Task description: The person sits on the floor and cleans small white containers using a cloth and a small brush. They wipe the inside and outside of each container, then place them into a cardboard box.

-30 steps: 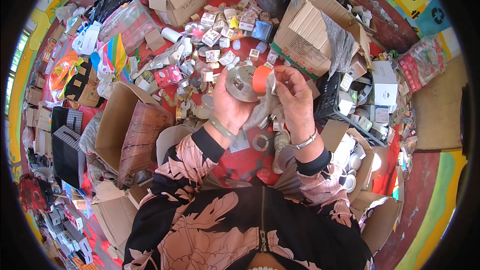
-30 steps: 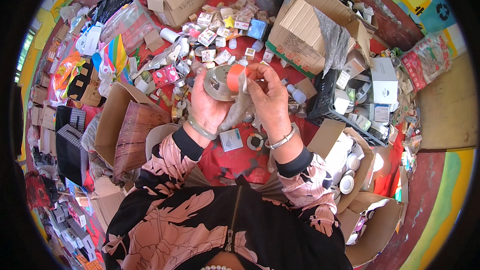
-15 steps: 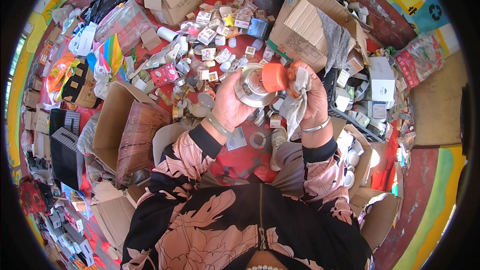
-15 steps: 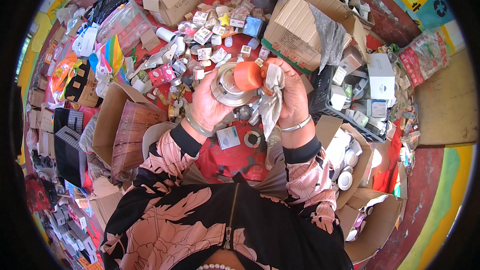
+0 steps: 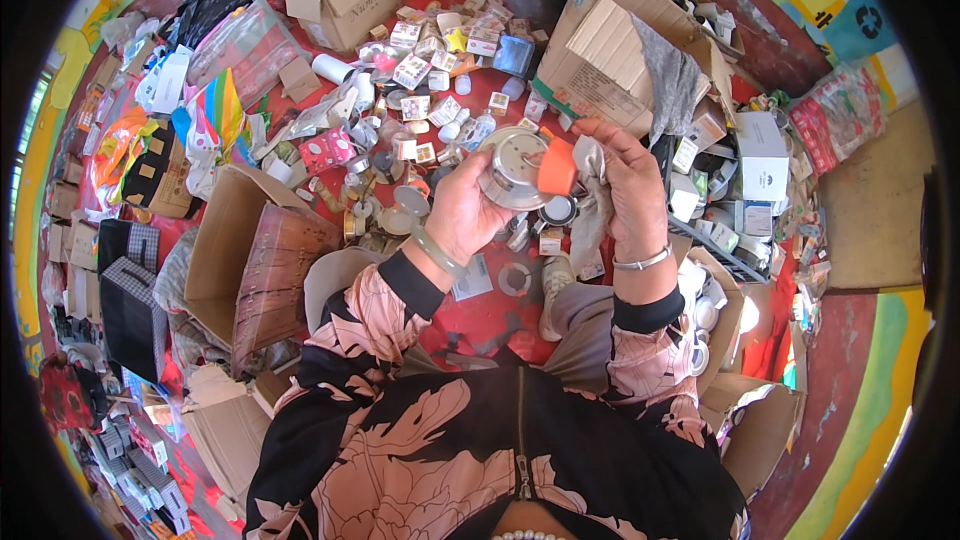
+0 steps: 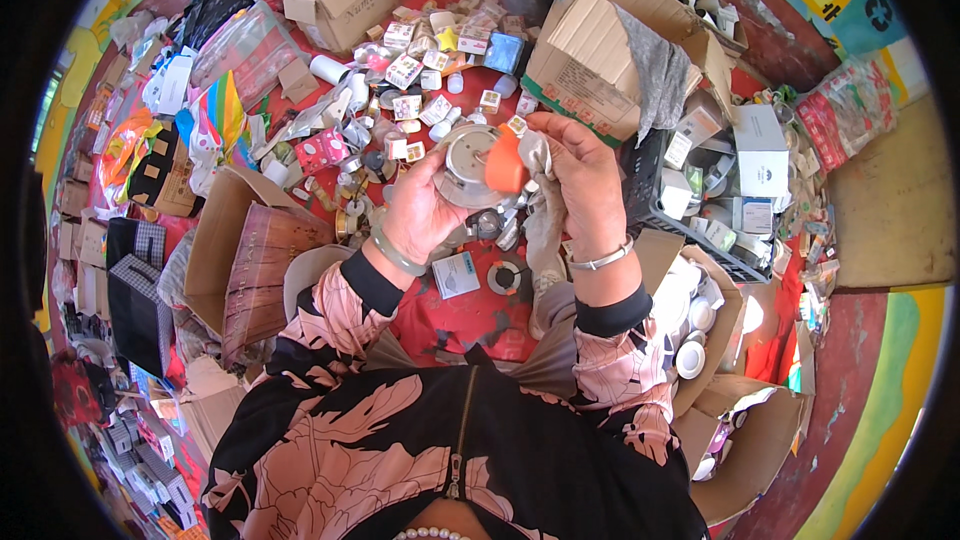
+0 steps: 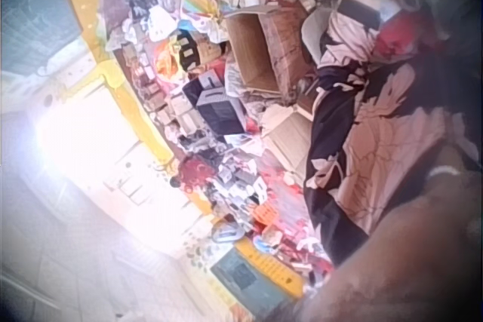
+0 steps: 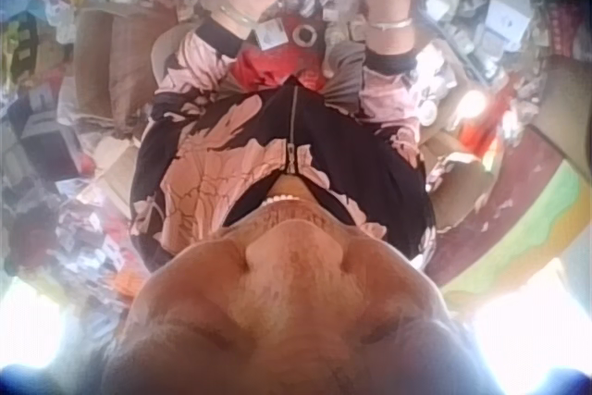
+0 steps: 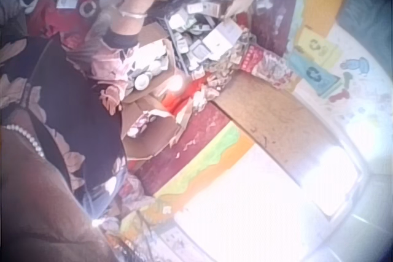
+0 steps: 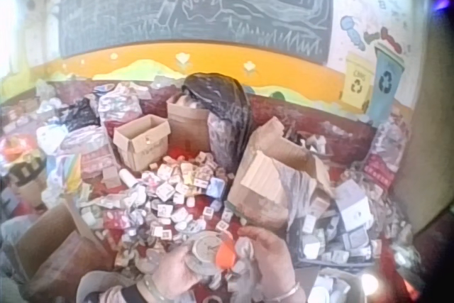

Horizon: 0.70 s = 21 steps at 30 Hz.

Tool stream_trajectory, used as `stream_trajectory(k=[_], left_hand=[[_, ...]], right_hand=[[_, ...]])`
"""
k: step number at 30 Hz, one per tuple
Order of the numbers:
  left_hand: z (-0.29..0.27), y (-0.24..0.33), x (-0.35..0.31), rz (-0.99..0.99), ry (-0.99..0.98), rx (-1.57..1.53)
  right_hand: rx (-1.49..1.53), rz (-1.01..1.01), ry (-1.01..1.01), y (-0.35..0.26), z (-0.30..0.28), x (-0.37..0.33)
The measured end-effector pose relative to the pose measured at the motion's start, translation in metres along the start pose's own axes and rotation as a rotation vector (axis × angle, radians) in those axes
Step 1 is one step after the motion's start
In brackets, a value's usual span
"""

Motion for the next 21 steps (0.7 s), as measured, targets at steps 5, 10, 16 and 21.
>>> stream_trajectory(k=[5, 10, 16, 21], left_hand=[[-0.011, 0.008, 0.003, 0.04, 0.06, -0.163], [0.009, 0.013, -0.001, 0.081, 0.013, -0.069], [0.017, 0.016, -0.004, 0.12, 0.053, 0.253], [0.017, 0.012, -0.006, 0.099, 0.093, 0.345]], right_hand=[[-0.187, -0.026, -0.039, 0.005, 0.006, 0.002], [-0.655, -0.056, -0.025, 0.007, 0.018, 0.001], [-1.063, -0.192, 0.021, -0.012, 0.034, -0.009], [-1.403, -0.265, 0.004, -0.016, 0.043, -0.012]])
Point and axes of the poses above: each hand's wrist, its own x-axis towards the middle knuckle, its own z-axis out of the palm, y = z × x, the point moved 6 cm from there along x, towards the middle knuckle, and after that the axes turned 14 degrees about -y, right-handed, at the moved point
